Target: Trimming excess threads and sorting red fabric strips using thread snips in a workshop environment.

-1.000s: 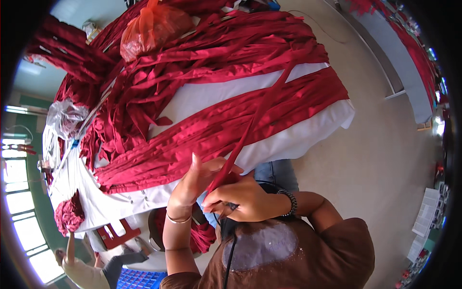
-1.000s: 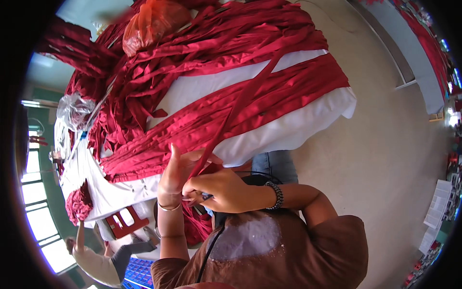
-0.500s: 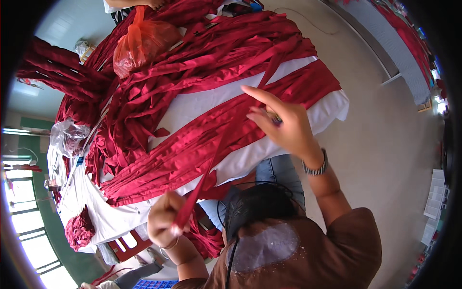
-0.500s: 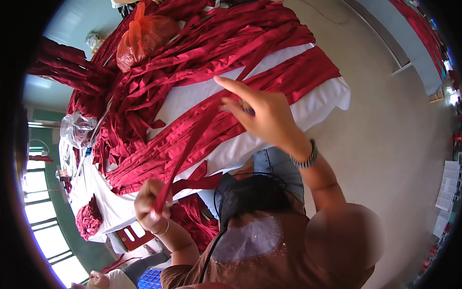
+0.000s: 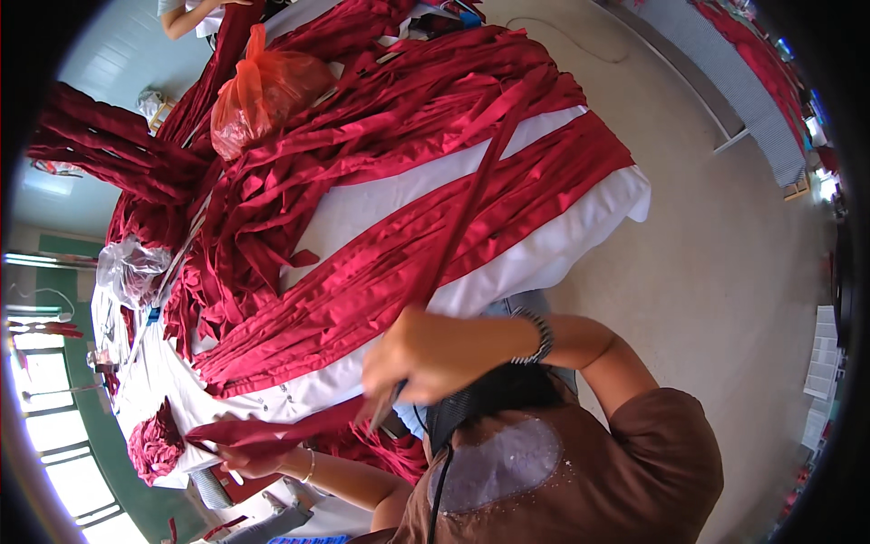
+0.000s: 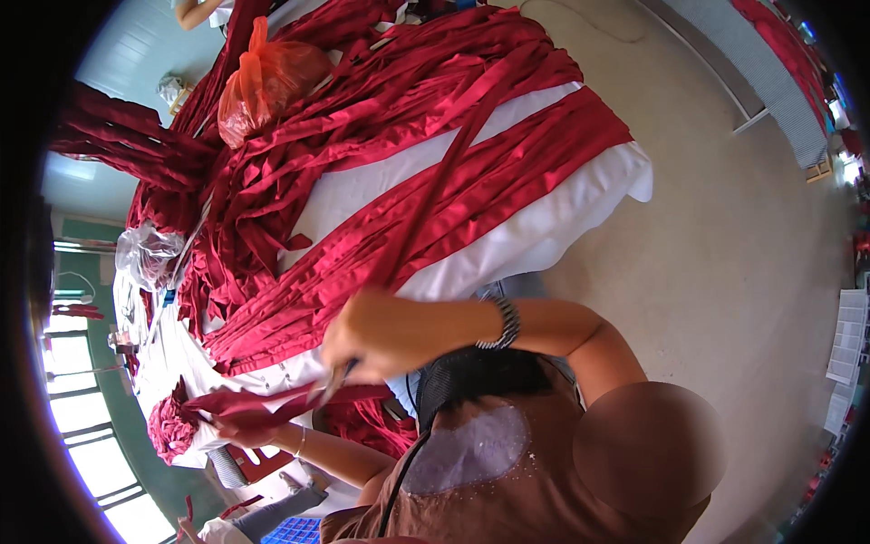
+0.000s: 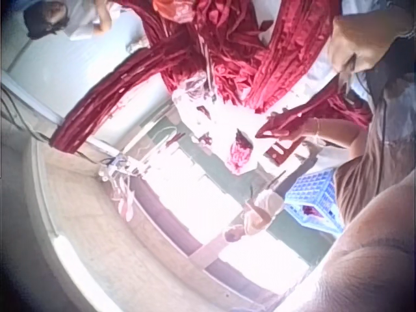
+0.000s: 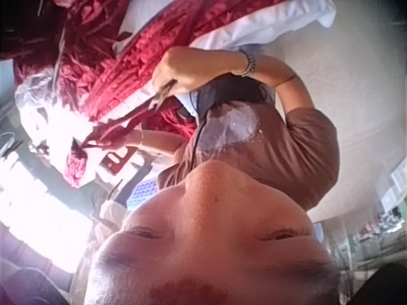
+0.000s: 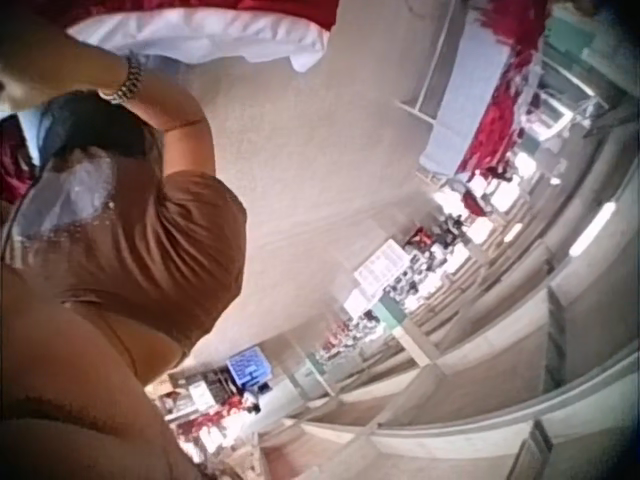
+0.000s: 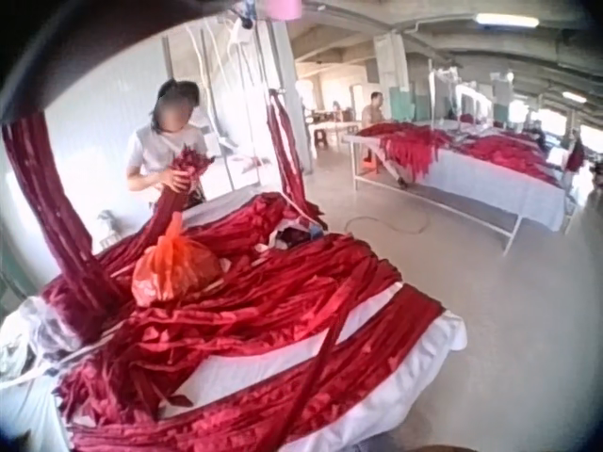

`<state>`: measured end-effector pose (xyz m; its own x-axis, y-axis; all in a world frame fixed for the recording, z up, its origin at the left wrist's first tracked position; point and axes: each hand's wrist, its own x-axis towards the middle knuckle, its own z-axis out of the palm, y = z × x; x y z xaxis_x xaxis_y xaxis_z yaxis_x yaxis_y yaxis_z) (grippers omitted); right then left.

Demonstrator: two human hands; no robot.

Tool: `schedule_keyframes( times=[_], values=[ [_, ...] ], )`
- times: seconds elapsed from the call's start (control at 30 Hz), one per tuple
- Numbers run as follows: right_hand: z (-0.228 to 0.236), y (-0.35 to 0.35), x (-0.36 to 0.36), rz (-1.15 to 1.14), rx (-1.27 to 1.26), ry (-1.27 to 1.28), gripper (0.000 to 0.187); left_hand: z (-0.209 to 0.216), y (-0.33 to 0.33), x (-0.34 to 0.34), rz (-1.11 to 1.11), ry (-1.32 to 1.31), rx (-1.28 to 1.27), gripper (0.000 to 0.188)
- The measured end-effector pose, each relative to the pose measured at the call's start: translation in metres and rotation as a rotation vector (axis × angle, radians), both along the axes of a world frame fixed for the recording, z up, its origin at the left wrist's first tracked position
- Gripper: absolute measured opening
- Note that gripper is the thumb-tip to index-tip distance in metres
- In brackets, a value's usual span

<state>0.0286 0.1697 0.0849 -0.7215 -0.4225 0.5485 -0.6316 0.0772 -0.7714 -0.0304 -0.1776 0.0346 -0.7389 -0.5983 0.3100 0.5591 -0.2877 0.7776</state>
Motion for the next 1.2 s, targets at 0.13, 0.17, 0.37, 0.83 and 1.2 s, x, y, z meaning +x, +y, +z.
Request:
schedule_keyframes(
  times=[0.13, 0.17, 0.37, 0.83, 1.2],
  values=[
    [0.005, -0.069, 0.015, 0.269, -0.253, -0.13, 0.019, -0.042, -0.006, 0.0, -1.043, 0.064, -0.695, 0.061],
    [0.005, -0.082, 0.017, 0.344, -0.293, -0.216, 0.017, -0.036, -0.005, 0.001, -1.076, 0.112, -0.655, 0.059],
    [0.014, -0.132, 0.037, 0.599, -0.537, -0.393, 0.024, -0.029, 0.181, 0.036, -1.132, 0.362, -0.487, 0.039],
    [0.05, 0.0, 0.002, 0.209, -0.864, -0.57, 0.011, 0.014, -0.078, 0.056, -0.667, -0.15, -0.686, 0.043],
    [-0.009, 0.022, -0.017, 0.322, -0.823, -0.519, 0.035, 0.031, -0.143, 0.123, -0.999, -0.945, -0.838, 0.032]
  ],
)
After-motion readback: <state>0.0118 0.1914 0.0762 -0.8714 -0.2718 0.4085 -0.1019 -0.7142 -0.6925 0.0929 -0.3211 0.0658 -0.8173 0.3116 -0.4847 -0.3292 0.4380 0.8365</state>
